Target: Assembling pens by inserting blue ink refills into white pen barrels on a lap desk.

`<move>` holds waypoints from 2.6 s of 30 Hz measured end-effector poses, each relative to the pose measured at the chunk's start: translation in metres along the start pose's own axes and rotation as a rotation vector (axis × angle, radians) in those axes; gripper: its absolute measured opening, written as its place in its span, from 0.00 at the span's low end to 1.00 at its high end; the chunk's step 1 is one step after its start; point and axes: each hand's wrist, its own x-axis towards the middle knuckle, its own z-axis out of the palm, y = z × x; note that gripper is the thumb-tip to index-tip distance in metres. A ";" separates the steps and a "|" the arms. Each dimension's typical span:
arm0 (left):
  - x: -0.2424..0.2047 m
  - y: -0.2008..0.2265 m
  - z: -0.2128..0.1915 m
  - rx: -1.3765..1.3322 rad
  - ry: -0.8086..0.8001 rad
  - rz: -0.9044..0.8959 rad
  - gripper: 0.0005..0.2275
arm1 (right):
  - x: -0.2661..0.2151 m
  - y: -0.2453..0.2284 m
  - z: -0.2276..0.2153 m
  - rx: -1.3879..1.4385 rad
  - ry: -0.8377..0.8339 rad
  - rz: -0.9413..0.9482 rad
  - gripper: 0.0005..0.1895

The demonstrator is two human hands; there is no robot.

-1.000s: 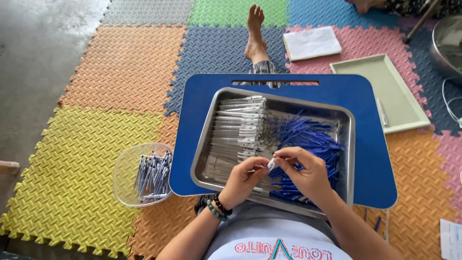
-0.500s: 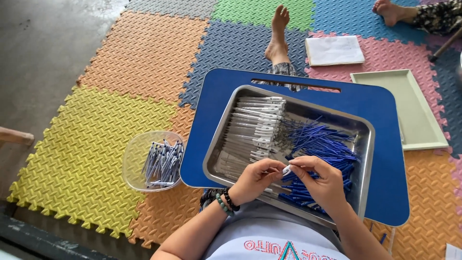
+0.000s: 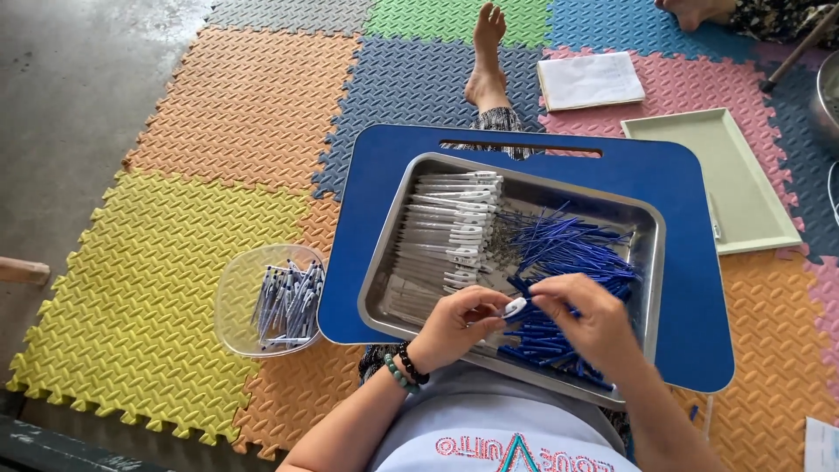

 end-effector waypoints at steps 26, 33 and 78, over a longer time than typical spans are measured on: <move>0.006 0.003 0.000 -0.002 0.114 0.049 0.18 | 0.017 -0.004 -0.021 -0.255 0.058 -0.058 0.06; 0.003 0.004 0.000 -0.002 0.064 0.106 0.21 | 0.005 -0.001 -0.010 -0.191 0.056 -0.082 0.07; 0.001 0.006 0.001 0.048 -0.040 0.122 0.21 | 0.036 -0.028 -0.017 -0.779 0.044 -0.611 0.11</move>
